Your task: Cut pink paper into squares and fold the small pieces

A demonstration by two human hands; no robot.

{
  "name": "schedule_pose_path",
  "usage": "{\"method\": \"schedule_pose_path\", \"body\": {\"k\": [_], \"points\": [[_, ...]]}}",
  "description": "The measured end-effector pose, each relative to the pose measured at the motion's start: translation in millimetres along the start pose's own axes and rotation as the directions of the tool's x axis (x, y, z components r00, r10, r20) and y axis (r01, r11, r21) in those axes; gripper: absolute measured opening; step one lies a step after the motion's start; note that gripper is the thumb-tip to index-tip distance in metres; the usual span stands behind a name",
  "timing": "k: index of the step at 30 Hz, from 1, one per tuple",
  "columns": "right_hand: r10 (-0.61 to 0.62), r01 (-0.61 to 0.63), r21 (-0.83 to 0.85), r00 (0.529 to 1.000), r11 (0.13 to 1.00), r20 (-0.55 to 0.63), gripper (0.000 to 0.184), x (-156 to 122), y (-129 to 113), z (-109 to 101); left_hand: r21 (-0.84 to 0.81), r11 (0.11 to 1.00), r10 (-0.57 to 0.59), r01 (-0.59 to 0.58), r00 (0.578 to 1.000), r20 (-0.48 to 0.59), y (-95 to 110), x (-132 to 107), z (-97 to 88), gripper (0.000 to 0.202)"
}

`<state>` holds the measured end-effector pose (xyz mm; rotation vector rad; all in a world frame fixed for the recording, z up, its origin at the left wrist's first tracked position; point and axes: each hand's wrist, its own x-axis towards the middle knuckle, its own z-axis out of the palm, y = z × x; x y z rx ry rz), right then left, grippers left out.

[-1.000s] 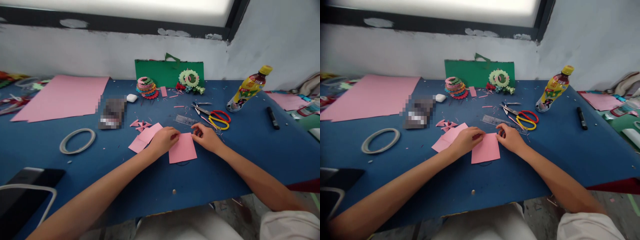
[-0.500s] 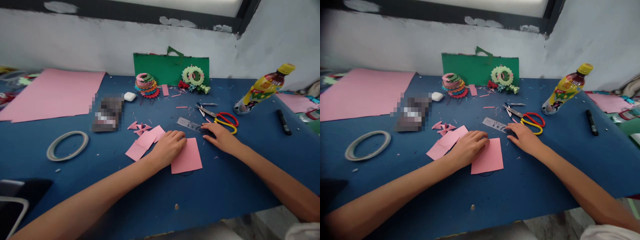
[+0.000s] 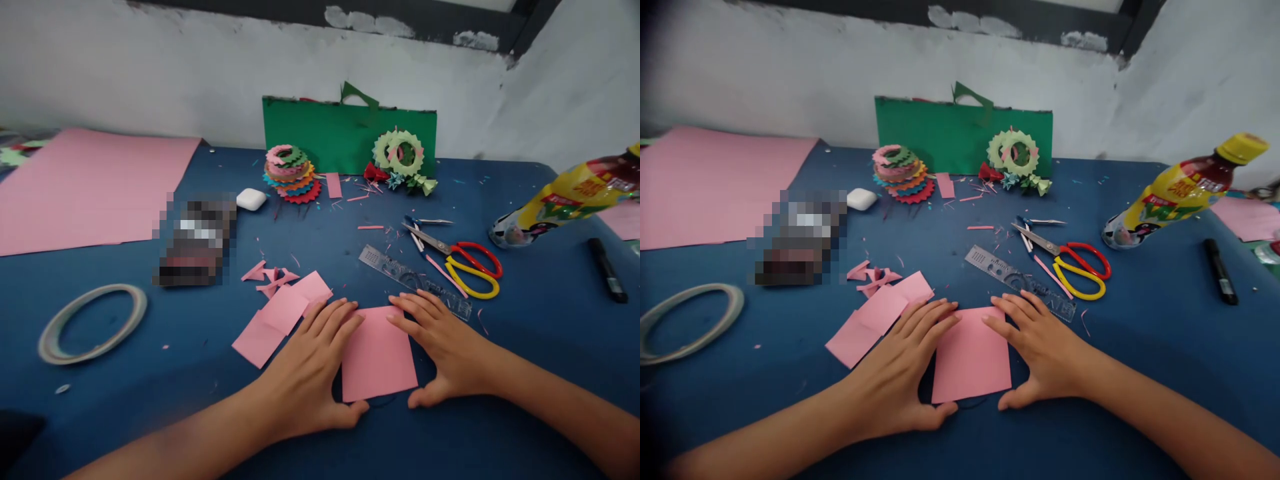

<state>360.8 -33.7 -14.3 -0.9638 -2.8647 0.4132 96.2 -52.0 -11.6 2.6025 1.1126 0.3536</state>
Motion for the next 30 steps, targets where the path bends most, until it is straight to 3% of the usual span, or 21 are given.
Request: {"method": "schedule_pose_path", "body": {"k": [14, 25, 30], "points": [[-0.015, 0.015, -0.021, 1.0, 1.0, 0.019, 0.084, -0.8, 1.7, 0.7, 0.028, 1.0, 0.0, 0.0, 1.0, 0.009, -1.3, 1.2, 0.7, 0.074], [-0.013, 0.014, -0.026, 1.0, 1.0, 0.027, 0.083, -1.0, 1.2, -0.8, 0.065, 0.996, 0.07, -0.067, 0.996, -0.053, -2.6, -0.7, 2.4, 0.076], [-0.018, 0.019, -0.029, 0.999, 0.999, 0.027, 0.084, 0.1, 0.4, -1.7, 0.068, 0.987, 0.156, -0.147, 0.975, -0.159, -1.7, -0.3, 2.6, 0.038]]}}
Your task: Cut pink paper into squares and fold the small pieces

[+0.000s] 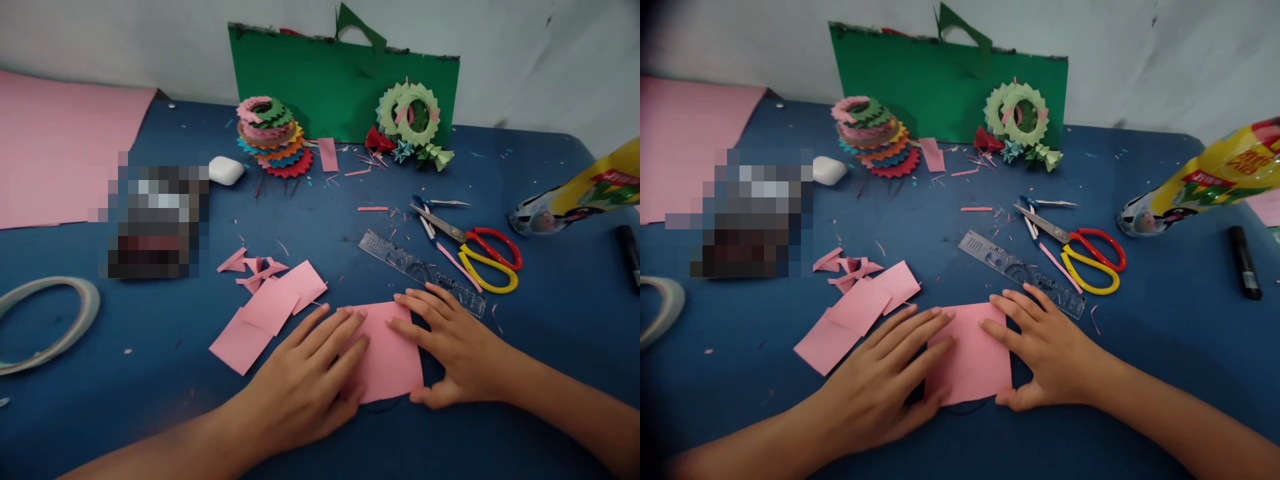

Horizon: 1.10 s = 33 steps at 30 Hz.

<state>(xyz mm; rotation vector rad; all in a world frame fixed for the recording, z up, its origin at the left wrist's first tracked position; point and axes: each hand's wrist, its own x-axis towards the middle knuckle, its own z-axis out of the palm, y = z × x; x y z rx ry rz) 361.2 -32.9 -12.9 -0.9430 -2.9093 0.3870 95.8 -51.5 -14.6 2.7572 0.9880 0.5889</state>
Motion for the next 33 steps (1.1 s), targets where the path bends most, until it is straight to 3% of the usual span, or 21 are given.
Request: {"method": "schedule_pose_path", "body": {"k": [5, 8, 12, 17, 27, 33], "points": [[-0.013, 0.013, -0.018, 1.0, 1.0, -0.011, 0.085, 0, 0, 0, -0.042, 0.999, 0.003, -0.003, 1.0, 0.019, 1, 5, -1.6, 0.027], [-0.018, 0.014, -0.039, 0.995, 0.999, -0.098, 0.082, -3, 8, -1, -0.029, 1.0, 0.008, -0.008, 1.0, 0.005, 1, 6, -1.8, 0.026], [0.171, -0.194, -0.085, 0.961, 0.977, -0.216, 0.049, -4, 25, -5, 0.031, 0.999, 0.043, -0.042, 0.999, -0.011, 4, 3, -1.6, 0.027], [0.283, -0.308, -0.061, 0.924, 0.949, -0.257, 0.036, -1, 37, -6, 0.136, 0.988, 0.076, -0.072, 0.997, -0.028, 9, -2, -1.3, 0.031], [0.119, -0.201, -0.173, 0.91, 0.964, -0.397, 0.027, 2, 48, -11, 0.125, 0.99, 0.061, -0.059, 0.998, -0.01, 11, -1, -1.0, 0.031], [0.027, -0.128, -0.31, 0.951, 0.942, -0.309, 0.04, -10, 50, -20, 0.187, 0.979, 0.085, -0.088, 0.996, 0.02, 18, -10, 2.0, 0.033]]}}
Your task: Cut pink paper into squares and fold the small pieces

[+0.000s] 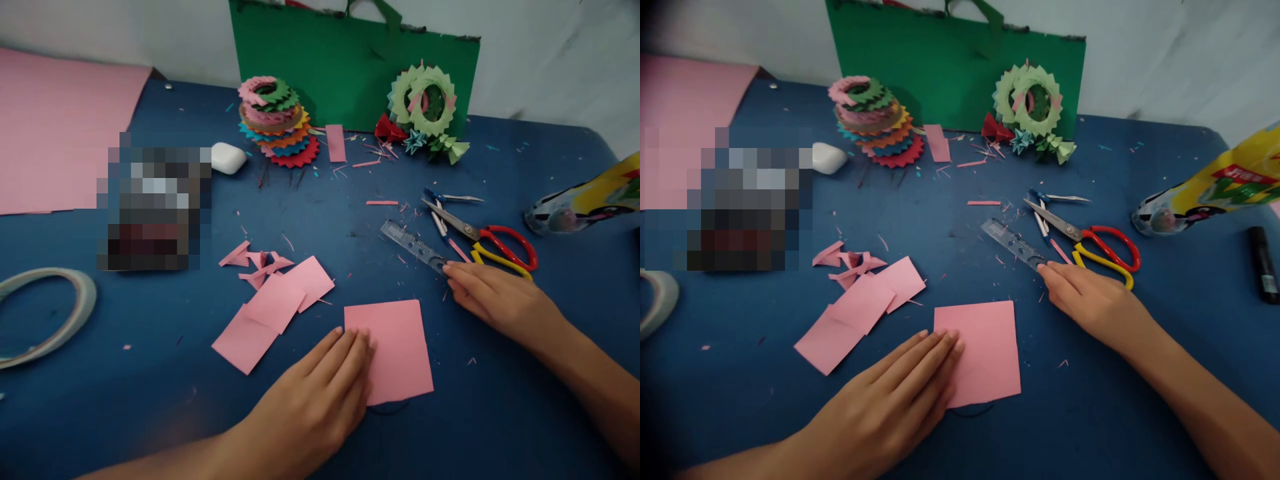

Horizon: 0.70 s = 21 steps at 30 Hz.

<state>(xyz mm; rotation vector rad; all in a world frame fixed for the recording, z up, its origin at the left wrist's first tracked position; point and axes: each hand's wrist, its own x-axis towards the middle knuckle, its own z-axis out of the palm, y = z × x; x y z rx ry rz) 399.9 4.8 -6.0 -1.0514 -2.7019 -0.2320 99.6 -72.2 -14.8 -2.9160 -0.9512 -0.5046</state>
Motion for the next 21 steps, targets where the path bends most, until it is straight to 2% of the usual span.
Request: {"method": "schedule_pose_path", "body": {"k": [4, 7, 11, 17, 21], "points": [[0.037, -0.03, -0.141, 0.998, 0.99, 0.049, 0.054, -4, 0, -6, 0.078, 0.997, -0.014, 0.009, 0.997, 0.07, 11, -12, 3.0, 0.046], [0.043, -0.035, -0.222, 0.999, 0.974, 0.032, 0.059, -3, -2, -7, 0.081, 0.996, -0.035, 0.026, 0.994, 0.106, 15, -16, 4.1, 0.047], [0.061, -0.061, -0.226, 0.998, 0.972, -0.006, 0.059, 1, -7, -6, 0.078, 0.997, -0.028, 0.02, 0.994, 0.104, 14, -14, 1.1, 0.044], [0.111, -0.088, -0.177, 0.986, 0.98, 0.125, 0.053, 3, -10, -2, 0.042, 0.999, -0.009, 0.005, 0.996, 0.093, 6, -4, -8.3, 0.042], [0.057, -0.05, -0.171, 0.998, 0.984, 0.036, 0.054, -2, -6, -6, -0.053, 0.999, 0.012, -0.007, 0.997, 0.082, -1, 2, -10.7, 0.037]]}}
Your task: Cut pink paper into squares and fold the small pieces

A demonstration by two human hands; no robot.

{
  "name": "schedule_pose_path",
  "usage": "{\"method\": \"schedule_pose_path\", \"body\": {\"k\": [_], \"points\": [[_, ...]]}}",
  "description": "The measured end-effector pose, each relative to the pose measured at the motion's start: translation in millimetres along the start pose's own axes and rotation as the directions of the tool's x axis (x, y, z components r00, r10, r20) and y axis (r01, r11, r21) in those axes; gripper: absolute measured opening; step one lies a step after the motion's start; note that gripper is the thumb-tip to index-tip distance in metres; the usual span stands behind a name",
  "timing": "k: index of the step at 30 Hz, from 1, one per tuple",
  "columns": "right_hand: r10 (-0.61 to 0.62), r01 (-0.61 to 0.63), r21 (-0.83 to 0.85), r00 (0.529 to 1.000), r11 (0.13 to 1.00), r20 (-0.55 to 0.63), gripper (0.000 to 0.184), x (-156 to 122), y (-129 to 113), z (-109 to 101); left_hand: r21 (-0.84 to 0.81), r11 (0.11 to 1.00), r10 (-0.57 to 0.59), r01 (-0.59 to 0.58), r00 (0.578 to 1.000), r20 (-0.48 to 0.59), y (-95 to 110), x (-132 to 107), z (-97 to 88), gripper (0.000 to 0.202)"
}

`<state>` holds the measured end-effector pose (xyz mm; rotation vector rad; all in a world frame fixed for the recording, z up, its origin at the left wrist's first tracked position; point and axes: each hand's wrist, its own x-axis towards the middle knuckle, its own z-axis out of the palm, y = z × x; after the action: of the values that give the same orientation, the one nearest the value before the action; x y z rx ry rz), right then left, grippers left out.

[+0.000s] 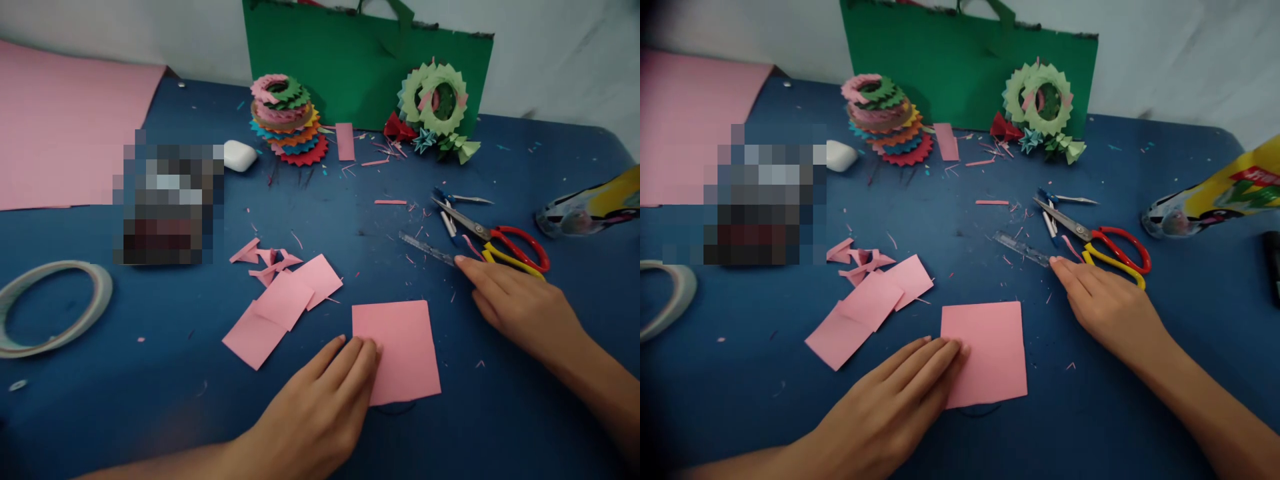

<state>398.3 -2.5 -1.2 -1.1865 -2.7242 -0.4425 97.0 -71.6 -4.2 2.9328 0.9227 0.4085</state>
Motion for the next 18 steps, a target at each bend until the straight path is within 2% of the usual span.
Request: {"method": "schedule_pose_path", "body": {"k": [2, 5, 10, 14, 18], "points": [[-0.076, 0.077, 0.019, 0.996, 0.997, -0.046, 0.055, -4, -5, -6, -0.031, 1.0, 0.001, -0.002, 1.0, -0.015, -1, 2, -0.8, 0.035], [-0.21, 0.208, 0.079, 0.977, 0.975, 0.029, 0.045, -11, -23, -16, -0.084, 0.996, 0.01, -0.017, 0.997, -0.081, -1, 3, -2.2, 0.029], [-0.267, 0.247, 0.213, 0.962, 0.945, 0.066, 0.042, -13, -50, -14, -0.091, 0.995, 0.028, -0.042, 0.988, -0.155, -4, 5, -2.7, 0.022], [-0.302, 0.279, 0.302, 0.953, 0.911, 0.031, 0.038, -6, -45, -5, -0.13, 0.987, 0.075, -0.098, 0.982, -0.171, -11, 7, 0.7, 0.018], [-0.314, 0.281, 0.375, 0.949, 0.883, 0.028, 0.037, 1, -36, -2, -0.222, 0.974, -0.01, -0.039, 0.976, -0.216, -18, 9, 4.3, 0.012]]}}
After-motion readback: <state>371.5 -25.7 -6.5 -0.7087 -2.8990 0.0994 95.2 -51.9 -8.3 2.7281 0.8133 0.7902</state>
